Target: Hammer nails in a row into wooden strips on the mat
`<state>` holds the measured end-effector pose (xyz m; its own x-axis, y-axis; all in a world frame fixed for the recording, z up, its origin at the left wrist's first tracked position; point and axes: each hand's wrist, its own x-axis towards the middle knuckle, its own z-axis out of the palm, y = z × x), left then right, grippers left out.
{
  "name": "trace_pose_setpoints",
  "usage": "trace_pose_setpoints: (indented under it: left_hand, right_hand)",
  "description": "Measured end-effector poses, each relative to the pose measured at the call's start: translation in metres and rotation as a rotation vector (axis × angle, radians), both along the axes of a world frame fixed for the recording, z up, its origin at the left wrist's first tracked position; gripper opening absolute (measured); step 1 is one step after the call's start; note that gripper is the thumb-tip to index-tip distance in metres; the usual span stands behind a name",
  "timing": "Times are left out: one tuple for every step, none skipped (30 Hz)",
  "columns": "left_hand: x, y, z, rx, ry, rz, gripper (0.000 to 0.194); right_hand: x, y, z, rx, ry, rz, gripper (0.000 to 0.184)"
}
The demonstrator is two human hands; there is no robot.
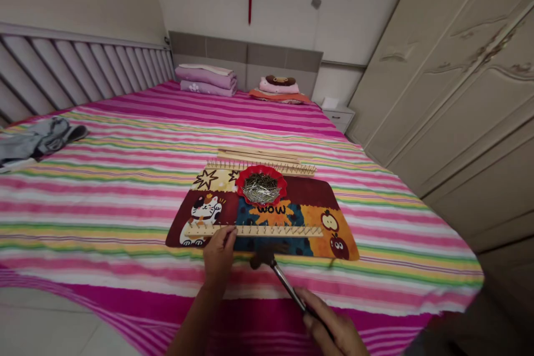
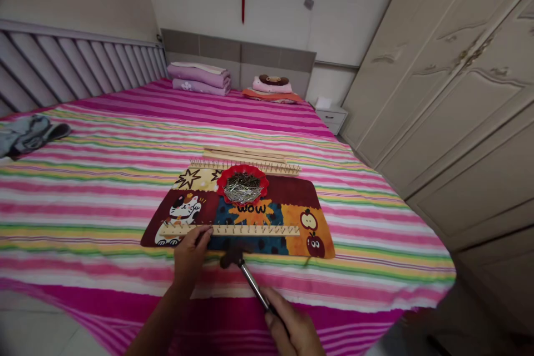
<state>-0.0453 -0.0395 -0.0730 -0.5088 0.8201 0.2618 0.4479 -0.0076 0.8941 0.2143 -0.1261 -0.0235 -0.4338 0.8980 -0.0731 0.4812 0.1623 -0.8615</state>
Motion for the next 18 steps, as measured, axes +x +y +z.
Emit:
trace_pose_setpoints:
  left_hand:
    - [0.0, 0.001, -0.001, 0.002, 0.008, -0.004, 0.022]
    - [-0.001, 0.001, -0.002, 0.006, 0.013, -0.011, 0.022]
    - [-0.001, 0.001, -0.003, 0.012, 0.016, -0.017, 0.023]
    - [-0.002, 0.001, -0.004, 0.02, 0.02, -0.024, 0.023]
    - [-0.002, 0.0, -0.005, 0.029, 0.025, -0.03, 0.023]
    - [-0.003, 0.0, -0.006, 0.038, 0.031, -0.033, 0.023]
    - [-0.003, 0.0, -0.006, 0.046, 0.037, -0.032, 0.022]
    - [-0.003, -0.001, -0.007, 0.053, 0.044, -0.03, 0.022]
    - [-0.003, -0.001, -0.007, 0.057, 0.052, -0.026, 0.022]
    - [-0.003, -0.001, -0.007, 0.057, 0.058, -0.023, 0.021]
    - [-0.003, -0.002, -0.007, 0.055, 0.063, -0.021, 0.021]
    - [-0.003, -0.002, -0.007, 0.05, 0.067, -0.024, 0.02]
    - [-0.003, -0.003, -0.007, 0.045, 0.069, -0.029, 0.02]
    - [-0.003, -0.003, -0.007, 0.041, 0.069, -0.037, 0.02]
    - [-0.003, -0.003, -0.007, 0.037, 0.069, -0.044, 0.021]
    - [-0.003, -0.003, -0.008, 0.034, 0.071, -0.051, 0.021]
    - [-0.004, -0.003, -0.008, 0.031, 0.074, -0.057, 0.022]
    - [-0.004, -0.003, -0.009, 0.027, 0.078, -0.06, 0.022]
  right_hand:
    - [-0.009, 0.006, 0.006, 0.042, 0.011, -0.005, 0.045]
    - [-0.017, 0.012, 0.012, 0.087, 0.023, -0.011, 0.044]
    - [-0.025, 0.018, 0.016, 0.132, 0.032, -0.018, 0.043]
    - [-0.033, 0.024, 0.02, 0.184, 0.041, -0.022, 0.042]
    - [-0.04, 0.029, 0.022, 0.233, 0.046, -0.02, 0.041]
    - [-0.046, 0.035, 0.024, 0.276, 0.042, -0.015, 0.04]
    - [-0.051, 0.039, 0.025, 0.312, 0.033, -0.006, 0.04]
    - [-0.055, 0.043, 0.026, 0.338, 0.019, 0.005, 0.04]
    - [-0.058, 0.046, 0.026, 0.356, 0.005, 0.015, 0.041]
    - [-0.061, 0.048, 0.026, 0.367, -0.008, 0.024, 0.041]
    - [-0.063, 0.049, 0.025, 0.378, -0.017, 0.032, 0.042]
    - [-0.064, 0.05, 0.024, 0.393, -0.02, 0.039, 0.043]
    - [-0.065, 0.05, 0.022, 0.407, -0.023, 0.047, 0.044]
    - [-0.065, 0.05, 0.021, 0.42, -0.03, 0.052, 0.045]
    - [-0.065, 0.05, 0.021, 0.43, -0.045, 0.059, 0.047]
    - [-0.066, 0.05, 0.02, 0.437, -0.07, 0.066, 0.048]
    - [-0.066, 0.051, 0.021, 0.44, -0.099, 0.07, 0.049]
    - [-0.066, 0.051, 0.022, 0.44, -0.128, 0.074, 0.05]
